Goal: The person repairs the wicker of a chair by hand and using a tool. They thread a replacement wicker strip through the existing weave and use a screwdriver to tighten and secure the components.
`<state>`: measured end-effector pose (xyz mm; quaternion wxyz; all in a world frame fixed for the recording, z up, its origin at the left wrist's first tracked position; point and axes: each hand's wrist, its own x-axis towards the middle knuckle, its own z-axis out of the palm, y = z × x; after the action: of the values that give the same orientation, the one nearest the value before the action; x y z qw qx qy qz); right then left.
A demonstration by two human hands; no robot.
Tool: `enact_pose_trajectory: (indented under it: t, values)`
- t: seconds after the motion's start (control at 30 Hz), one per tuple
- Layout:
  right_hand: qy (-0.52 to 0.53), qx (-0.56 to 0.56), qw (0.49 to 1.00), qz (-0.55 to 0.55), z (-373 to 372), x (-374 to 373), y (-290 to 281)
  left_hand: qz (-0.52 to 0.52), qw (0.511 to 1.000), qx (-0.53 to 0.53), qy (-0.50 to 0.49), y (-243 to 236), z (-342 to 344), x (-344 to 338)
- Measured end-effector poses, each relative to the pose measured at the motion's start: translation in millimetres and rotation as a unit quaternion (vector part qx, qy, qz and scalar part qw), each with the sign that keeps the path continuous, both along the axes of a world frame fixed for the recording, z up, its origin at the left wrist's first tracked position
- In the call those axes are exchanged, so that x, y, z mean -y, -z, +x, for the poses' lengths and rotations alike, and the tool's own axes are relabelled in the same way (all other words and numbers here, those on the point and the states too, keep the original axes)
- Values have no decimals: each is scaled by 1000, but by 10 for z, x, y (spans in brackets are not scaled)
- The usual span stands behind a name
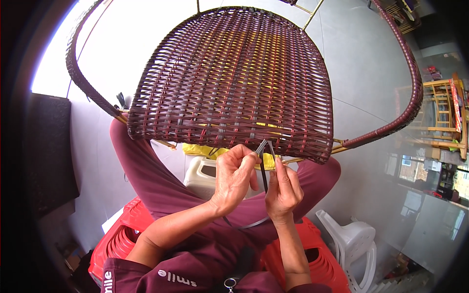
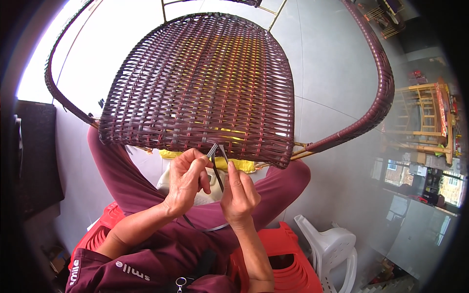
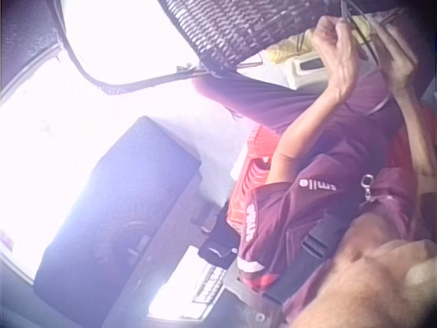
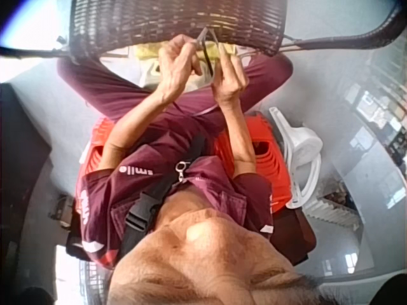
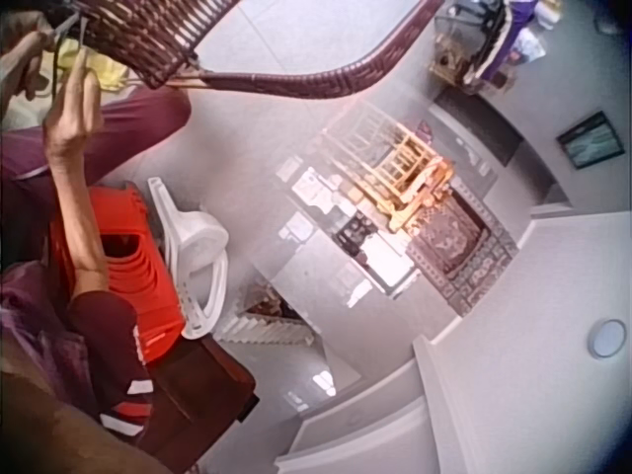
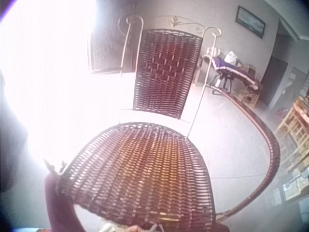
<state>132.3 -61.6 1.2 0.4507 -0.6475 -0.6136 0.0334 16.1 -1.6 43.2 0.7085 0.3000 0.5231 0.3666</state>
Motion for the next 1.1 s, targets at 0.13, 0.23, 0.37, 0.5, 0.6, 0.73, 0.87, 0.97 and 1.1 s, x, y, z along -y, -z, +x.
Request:
enact_pose_trajectory:
  t: [0.13, 0.23, 0.37, 0.5, 0.6, 0.73, 0.87, 0.97, 1.1]
  values:
    - [-4, -23, 999, -35, -7, 27, -21, 3, 1000, -7, 29, -49, 9, -18]
    - [-2, -21, 999, -32, 4, 17, -40, 18, 999, -15, 42, -60, 18, -10]
    - [4, -21, 999, -33, 4, 20, -32, 37, 997, -36, 53, 7, 29, -12]
    - [3, -29, 999, -42, -27, 20, -38, 58, 997, -43, 26, 38, 35, -3]
    - [3, -39, 998, -43, -14, 28, -28, 65, 996, -59, 22, 53, 58, 6]
    - [6, -29, 999, -30, -14, 2, -44, 83, 993, -86, 12, 83, 86, 21]
    - [7, -23, 1000, -15, -21, 0, -29, 82, 993, -89, 7, 90, 96, 20]
    - [10, -29, 999, -20, -32, 8, -27, 83, 993, -90, -3, 109, 117, 25]
    - [5, -37, 999, -29, -40, 27, -31, 98, 992, -82, -19, 155, 162, 32]
